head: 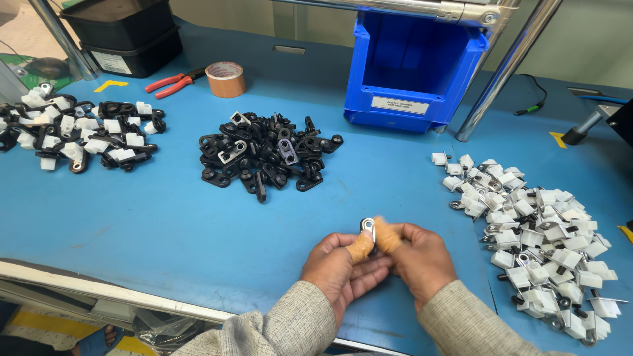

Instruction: The person picks black plastic bracket parts one at a time from a pile on the workbench, presses a white foam pad onto each bracket, and places the finished bracket onto a growing pile of completed parts on the right side of the bench.

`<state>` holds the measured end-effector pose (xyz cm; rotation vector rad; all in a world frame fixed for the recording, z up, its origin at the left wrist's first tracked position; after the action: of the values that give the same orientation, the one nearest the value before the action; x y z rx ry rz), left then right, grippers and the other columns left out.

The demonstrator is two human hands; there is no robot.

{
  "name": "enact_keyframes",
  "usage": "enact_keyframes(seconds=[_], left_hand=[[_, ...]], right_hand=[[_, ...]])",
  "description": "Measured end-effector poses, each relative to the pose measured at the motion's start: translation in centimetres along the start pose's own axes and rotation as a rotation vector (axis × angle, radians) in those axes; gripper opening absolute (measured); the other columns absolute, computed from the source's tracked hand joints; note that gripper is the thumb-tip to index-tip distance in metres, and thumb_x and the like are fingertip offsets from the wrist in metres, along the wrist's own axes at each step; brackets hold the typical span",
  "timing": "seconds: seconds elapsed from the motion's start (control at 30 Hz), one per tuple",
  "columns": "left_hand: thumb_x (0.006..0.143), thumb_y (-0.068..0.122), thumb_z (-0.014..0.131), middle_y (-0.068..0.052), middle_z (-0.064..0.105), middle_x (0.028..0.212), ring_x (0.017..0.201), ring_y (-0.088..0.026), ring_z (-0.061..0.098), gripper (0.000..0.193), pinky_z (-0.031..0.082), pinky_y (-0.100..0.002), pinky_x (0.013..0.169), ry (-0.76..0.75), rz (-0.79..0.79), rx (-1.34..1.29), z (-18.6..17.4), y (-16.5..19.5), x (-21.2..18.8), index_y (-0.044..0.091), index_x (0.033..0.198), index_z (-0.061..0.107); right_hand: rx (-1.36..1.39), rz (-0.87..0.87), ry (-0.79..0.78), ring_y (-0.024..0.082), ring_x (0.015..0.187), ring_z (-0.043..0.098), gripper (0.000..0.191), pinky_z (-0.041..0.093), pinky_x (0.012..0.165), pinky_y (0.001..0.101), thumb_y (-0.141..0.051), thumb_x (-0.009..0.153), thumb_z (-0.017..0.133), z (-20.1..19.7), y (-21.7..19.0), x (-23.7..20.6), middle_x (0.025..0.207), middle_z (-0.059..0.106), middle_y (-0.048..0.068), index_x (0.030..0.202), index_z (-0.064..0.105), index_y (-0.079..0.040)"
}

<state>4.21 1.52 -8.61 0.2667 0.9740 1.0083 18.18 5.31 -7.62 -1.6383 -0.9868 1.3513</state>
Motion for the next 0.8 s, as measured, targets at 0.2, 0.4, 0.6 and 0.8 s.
enact_keyframes(seconds=[0.2,0.4,0.6,0.8], left_hand=[[0.094,0.017,0.066,-0.015,0.072,0.105,0.093,-0.024,0.076,0.023,0.066,-0.036,0.082,0.066,0.032,0.101,0.1,0.1,-0.3,0.004,0.11,0.055],[0.094,0.016,0.066,-0.016,0.075,0.105,0.093,-0.024,0.077,0.021,0.066,-0.035,0.08,0.095,0.006,0.176,0.1,0.4,-0.1,0.006,0.11,0.055],[0.094,0.014,0.069,-0.017,0.072,0.106,0.089,-0.022,0.076,0.026,0.067,-0.033,0.076,0.062,0.012,0.287,-0.1,0.3,0.7,0.005,0.115,0.056],[0.088,0.016,0.076,-0.011,0.078,0.093,0.077,-0.016,0.077,0.038,0.066,-0.028,0.067,0.1,0.096,0.57,0.0,1.2,0.0,0.005,0.123,0.066]], right_hand=[[-0.061,-0.049,0.128,0.016,0.068,0.068,0.017,0.054,0.061,0.0302,-0.004,0.09,0.064,-0.2,0.1,0.0,0.082,0.076,0.014,0.095,0.078,0.004],[0.081,0.07,-0.098,0.019,0.077,0.072,0.024,0.06,0.069,0.0318,-0.005,0.094,0.053,0.3,-0.2,0.3,0.091,0.076,0.012,0.104,0.075,0.002],[0.104,0.165,-0.081,0.018,0.078,0.072,0.031,0.062,0.072,0.035,-0.03,0.1,0.056,-1.2,-0.2,0.1,0.091,0.075,0.008,0.106,0.071,-0.004],[0.003,0.027,-0.206,0.016,0.072,0.069,0.019,0.06,0.065,0.029,-0.018,0.092,0.069,-0.6,-0.6,1.8,0.085,0.073,0.008,0.101,0.073,-0.001]])
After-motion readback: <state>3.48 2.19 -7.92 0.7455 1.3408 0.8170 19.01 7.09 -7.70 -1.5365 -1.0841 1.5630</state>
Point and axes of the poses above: each hand's wrist, its own x-axis towards the middle knuckle, its own z-axis out of the palm, y = z × x, the point moved 9 cm from there along x, towards the middle knuckle
